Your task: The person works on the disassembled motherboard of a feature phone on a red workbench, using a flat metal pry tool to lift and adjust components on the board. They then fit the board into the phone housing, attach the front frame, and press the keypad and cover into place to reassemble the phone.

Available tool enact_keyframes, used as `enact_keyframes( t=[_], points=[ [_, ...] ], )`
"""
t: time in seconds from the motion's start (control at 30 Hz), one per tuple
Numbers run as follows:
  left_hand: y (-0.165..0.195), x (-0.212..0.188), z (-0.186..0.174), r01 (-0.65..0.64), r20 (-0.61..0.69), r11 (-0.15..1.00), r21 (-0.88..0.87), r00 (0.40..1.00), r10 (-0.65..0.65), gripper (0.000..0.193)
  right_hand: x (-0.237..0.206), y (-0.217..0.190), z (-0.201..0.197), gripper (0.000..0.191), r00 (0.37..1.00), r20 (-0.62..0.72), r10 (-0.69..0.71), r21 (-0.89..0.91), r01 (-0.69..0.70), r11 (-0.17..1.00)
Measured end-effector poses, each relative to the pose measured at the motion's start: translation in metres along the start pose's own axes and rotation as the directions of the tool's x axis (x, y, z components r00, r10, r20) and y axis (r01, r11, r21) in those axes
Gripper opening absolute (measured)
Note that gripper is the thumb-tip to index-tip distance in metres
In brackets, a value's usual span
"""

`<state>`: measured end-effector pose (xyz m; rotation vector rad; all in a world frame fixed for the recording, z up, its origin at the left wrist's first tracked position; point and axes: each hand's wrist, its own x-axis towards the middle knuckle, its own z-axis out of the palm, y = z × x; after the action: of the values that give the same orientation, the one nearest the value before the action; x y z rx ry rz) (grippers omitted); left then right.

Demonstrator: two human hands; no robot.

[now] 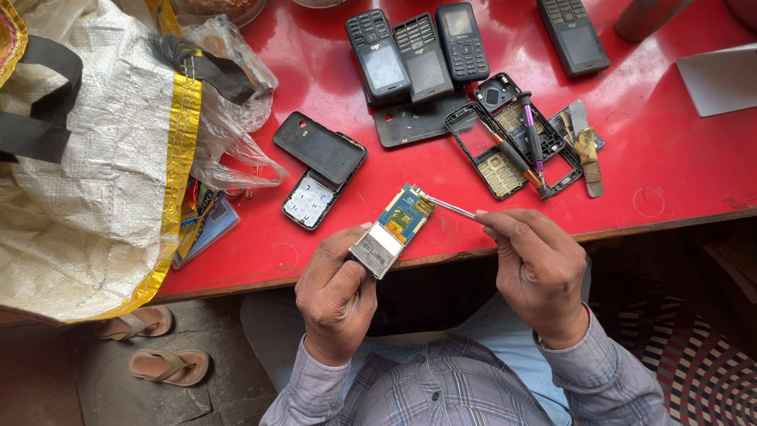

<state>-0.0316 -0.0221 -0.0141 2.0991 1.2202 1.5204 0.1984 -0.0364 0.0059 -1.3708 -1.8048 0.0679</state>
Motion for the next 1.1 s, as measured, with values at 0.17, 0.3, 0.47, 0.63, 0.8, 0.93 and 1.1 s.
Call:
enact_keyframes(
  t=[0.17, 0.3, 0.47, 0.63, 0.8, 0.93, 1.1],
  points=[
    [0.0, -0.001, 0.0, 0.006, -0.002, 1.0, 0.006, 1.0, -0.006, 0.024, -0.004, -0.001, 0.003, 0.021, 0.999, -0.015, -0.041, 0.026, 0.041, 0.999],
    [-0.001, -0.001, 0.0, 0.005, -0.003, 1.0, 0.024, 1.0, -0.005, 0.023, -0.005, -0.003, 0.003, 0.023, 0.999, -0.01, -0.053, -0.001, 0.053, 0.999],
    [-0.001, -0.002, 0.001, 0.001, -0.01, 1.0, 0.013, 1.0, -0.001, 0.022, -0.004, -0.006, 0.002, 0.026, 0.996, -0.014, -0.093, -0.033, 0.092, 0.995],
    [-0.001, -0.002, 0.0, -0.001, -0.002, 1.0, 0.013, 1.0, 0.001, 0.022, -0.007, -0.011, 0.003, 0.028, 0.993, -0.022, -0.12, -0.054, 0.118, 0.992],
    [-0.002, -0.002, 0.0, 0.001, -0.003, 1.0, 0.016, 1.0, -0.001, 0.022, -0.008, -0.013, 0.004, 0.032, 0.993, -0.02, -0.12, -0.076, 0.119, 0.99],
    [-0.001, -0.002, 0.001, -0.001, -0.003, 1.0, 0.018, 1.0, 0.001, 0.022, -0.008, -0.012, 0.003, 0.031, 0.995, -0.03, -0.099, -0.107, 0.096, 0.99],
    [-0.001, -0.003, 0.001, 0.009, -0.002, 1.0, 0.021, 1.0, -0.009, 0.022, -0.01, -0.013, 0.004, 0.031, 0.994, -0.041, -0.101, -0.11, 0.096, 0.989]
  ],
)
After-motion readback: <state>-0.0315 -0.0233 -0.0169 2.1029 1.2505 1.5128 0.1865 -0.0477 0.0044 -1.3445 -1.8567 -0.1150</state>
